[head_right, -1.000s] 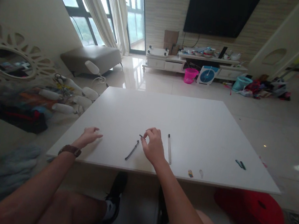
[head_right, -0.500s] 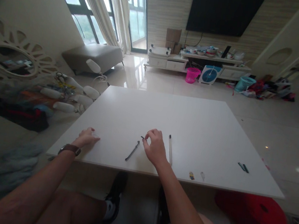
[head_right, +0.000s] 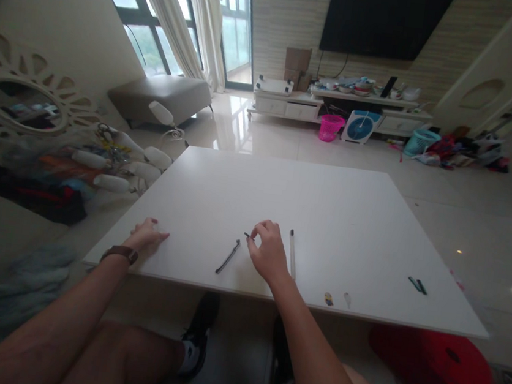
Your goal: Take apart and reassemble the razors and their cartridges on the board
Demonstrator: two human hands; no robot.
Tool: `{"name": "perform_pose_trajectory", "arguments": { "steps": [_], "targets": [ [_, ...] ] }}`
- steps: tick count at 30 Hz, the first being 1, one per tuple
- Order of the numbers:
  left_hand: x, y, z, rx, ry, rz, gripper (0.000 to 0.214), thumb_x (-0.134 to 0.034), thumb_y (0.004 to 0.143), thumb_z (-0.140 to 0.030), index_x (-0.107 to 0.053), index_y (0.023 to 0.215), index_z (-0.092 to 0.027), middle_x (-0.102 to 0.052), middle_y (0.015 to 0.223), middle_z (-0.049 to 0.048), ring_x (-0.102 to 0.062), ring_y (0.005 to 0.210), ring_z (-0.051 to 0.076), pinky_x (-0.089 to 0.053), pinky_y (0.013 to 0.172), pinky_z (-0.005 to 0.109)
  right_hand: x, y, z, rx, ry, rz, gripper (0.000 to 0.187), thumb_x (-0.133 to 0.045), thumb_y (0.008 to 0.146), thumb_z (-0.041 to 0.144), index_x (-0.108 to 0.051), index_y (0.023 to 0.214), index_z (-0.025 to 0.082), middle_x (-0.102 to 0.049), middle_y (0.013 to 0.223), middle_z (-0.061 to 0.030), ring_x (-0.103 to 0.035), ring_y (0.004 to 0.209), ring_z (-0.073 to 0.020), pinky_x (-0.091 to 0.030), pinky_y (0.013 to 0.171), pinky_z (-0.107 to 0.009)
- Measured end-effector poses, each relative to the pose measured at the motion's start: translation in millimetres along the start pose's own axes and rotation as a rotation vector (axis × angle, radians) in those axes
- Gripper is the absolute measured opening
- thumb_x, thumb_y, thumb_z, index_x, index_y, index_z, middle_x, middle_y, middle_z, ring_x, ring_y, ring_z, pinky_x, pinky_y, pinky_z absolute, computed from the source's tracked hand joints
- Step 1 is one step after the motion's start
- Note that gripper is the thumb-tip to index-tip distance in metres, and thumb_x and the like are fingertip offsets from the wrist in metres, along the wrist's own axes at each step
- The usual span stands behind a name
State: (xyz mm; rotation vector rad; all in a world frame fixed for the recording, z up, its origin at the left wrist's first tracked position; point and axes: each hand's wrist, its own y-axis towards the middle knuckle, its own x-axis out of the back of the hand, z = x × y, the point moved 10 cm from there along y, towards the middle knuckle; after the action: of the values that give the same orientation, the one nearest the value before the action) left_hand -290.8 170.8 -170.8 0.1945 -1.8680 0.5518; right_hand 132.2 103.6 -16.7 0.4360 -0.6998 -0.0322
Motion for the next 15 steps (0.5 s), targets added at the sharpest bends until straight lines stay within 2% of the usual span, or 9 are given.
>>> {"name": "perform_pose_trajectory", "arguments": {
  "steps": [4,7,9,11,13,15],
  "targets": [
    [6.3,-1,6,0.129,0.011,-0.053,0.070,-0.070,0.070,-0.041,-0.039,0.127,-0.017,-0.041,0.136,0.0285,-0.042,0.126,0.047,-0.039,0.091,0.053,-1,0,1,0.000,-0.009,0.006,0.016,-0.064,0.083,0.010,-0.055,0.078,0.022,-0.060,0.097,-0.0051,-0.052,0.097,-0.0236,-0.044,0.088,-0.041],
    [15.1,-5,-9,0.104,0.012,-0.087,0.074,-0.074,0.067,-0.039,-0.041,0.130,-0.020,-0.035,0.142,0.0257,-0.037,0.130,0.046,-0.037,0.096,0.059,-2,0,1,-0.001,-0.008,0.011,0.016,-0.064,0.082,0.010,-0.055,0.078,0.022,-0.061,0.097,-0.0049,-0.052,0.097,-0.0237,-0.044,0.088,-0.041],
    [21.4,-10,-35,0.010,0.002,-0.119,0.070,-0.073,0.067,-0.036,-0.044,0.129,-0.023,-0.036,0.142,0.0224,-0.037,0.131,0.044,-0.036,0.098,0.060,-3,0,0,-0.005,-0.008,0.013,0.016,-0.064,0.082,0.010,-0.055,0.078,0.022,-0.061,0.097,-0.0048,-0.052,0.097,-0.0237,-0.044,0.088,-0.040],
    [19.6,-22,-70,-0.130,-0.037,-0.105,0.058,-0.072,0.069,-0.032,-0.052,0.122,-0.023,-0.045,0.135,0.0192,-0.044,0.126,0.041,-0.039,0.098,0.057,-4,0,-1,-0.012,-0.016,0.011,0.016,-0.063,0.082,0.010,-0.054,0.078,0.022,-0.062,0.097,-0.0048,-0.053,0.097,-0.0235,-0.044,0.088,-0.040],
    [0.4,-43,-112,-0.321,-0.146,0.045,0.038,-0.070,0.071,-0.029,-0.060,0.107,-0.020,-0.059,0.117,0.0147,-0.057,0.110,0.033,-0.045,0.093,0.045,-6,0,-4,-0.034,-0.027,0.010,0.015,-0.062,0.082,0.010,-0.055,0.078,0.022,-0.063,0.094,-0.0046,-0.055,0.095,-0.0231,-0.045,0.085,-0.038],
    [-21.7,-71,-149,-0.468,-0.287,0.197,0.028,-0.069,0.075,-0.036,-0.062,0.096,-0.020,-0.066,0.098,0.0104,-0.062,0.091,0.027,-0.047,0.083,0.037,-10,0,-11,-0.080,-0.038,0.016,0.012,-0.062,0.082,0.012,-0.056,0.079,0.022,-0.064,0.089,-0.0039,-0.056,0.091,-0.0221,-0.046,0.080,-0.035]
  ]
}}
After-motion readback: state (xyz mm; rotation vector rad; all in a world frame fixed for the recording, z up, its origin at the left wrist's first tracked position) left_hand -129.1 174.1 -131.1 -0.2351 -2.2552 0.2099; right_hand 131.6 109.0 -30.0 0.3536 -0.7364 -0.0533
